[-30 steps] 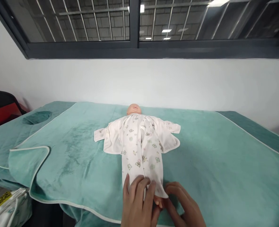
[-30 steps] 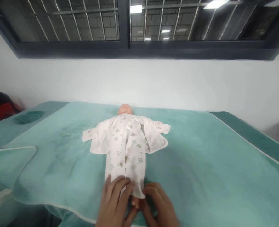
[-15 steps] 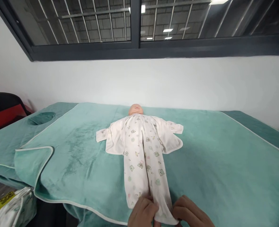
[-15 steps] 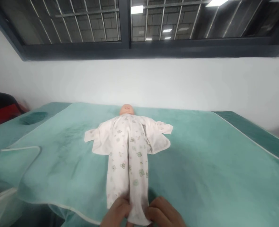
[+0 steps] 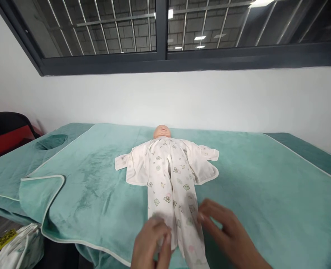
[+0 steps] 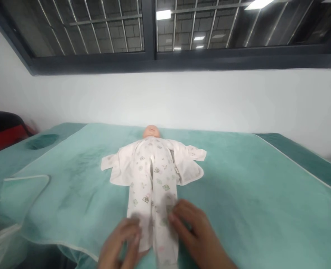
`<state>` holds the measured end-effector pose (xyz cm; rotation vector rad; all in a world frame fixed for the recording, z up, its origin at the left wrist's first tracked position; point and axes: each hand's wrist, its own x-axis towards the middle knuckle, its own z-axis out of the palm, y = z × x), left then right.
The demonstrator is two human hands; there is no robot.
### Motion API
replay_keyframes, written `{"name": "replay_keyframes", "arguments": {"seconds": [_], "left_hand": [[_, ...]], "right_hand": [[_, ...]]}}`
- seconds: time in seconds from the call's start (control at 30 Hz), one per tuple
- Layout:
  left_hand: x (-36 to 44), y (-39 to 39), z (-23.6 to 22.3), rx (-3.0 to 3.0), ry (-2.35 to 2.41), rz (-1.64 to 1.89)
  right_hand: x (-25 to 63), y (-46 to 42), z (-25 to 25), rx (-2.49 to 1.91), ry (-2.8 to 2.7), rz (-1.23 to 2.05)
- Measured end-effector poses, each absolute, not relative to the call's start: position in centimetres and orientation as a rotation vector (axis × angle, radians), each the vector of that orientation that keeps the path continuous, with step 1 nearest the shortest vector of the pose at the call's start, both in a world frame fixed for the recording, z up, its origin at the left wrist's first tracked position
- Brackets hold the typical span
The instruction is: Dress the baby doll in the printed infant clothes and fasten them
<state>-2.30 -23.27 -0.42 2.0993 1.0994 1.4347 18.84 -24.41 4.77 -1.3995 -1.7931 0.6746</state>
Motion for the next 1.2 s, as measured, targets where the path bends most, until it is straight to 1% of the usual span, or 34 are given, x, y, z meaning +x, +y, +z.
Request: {"name": "replay_keyframes", "arguments": {"seconds": [0.13,0.23,0.3,0.4,0.47,0.53,0.67,0.77,0.9,1.1,1.2], "left_hand": [[-3.2,-18.1,2.3,2.017,1.216,1.376],[-1.9,-12.6,4.2,1.98,1.305,1.335],[-0.4,-9.1,5.3,2.008,1.318,1.314],[1.7,-5.1,5.9,2.186,1.201,1.148],[2.5,-3.7,5.1,2.269,1.162,1.093],[2.5,-3.2,3.8,2.247,1.144,1.11],[1.3,-3.3,1.7,1.848,1.113,1.172],[0.9,-3.2,1.5,1.605,1.152,1.201],[1.0,-2.8,1.6,1.447,1.275,1.322],[0.5,-1.9,1.0,1.336,1.461,1.457],[0.4,-1.6,0.6,1.324,1.477,1.491]], "right_hand": [[19.1,-15.3,6.6,-1.43,-1.596,0.538],[19.4,-7.0,7.0,-1.415,-1.534,0.445],[19.5,-2.5,6.6,-1.436,-1.563,0.447],[20.0,1.2,5.2,-1.422,-1.586,0.605],[20.6,2.0,4.2,-1.343,-1.568,0.722],[21.3,2.1,3.7,-1.298,-1.605,0.774],[22.0,2.5,4.0,-1.362,-1.74,0.732],[21.9,3.6,4.2,-1.486,-1.707,0.63],[21.7,4.6,3.8,-1.57,-1.615,0.561],[21.4,3.4,3.9,-1.432,-1.535,0.734],[20.8,2.8,4.4,-1.334,-1.614,0.7]]}}
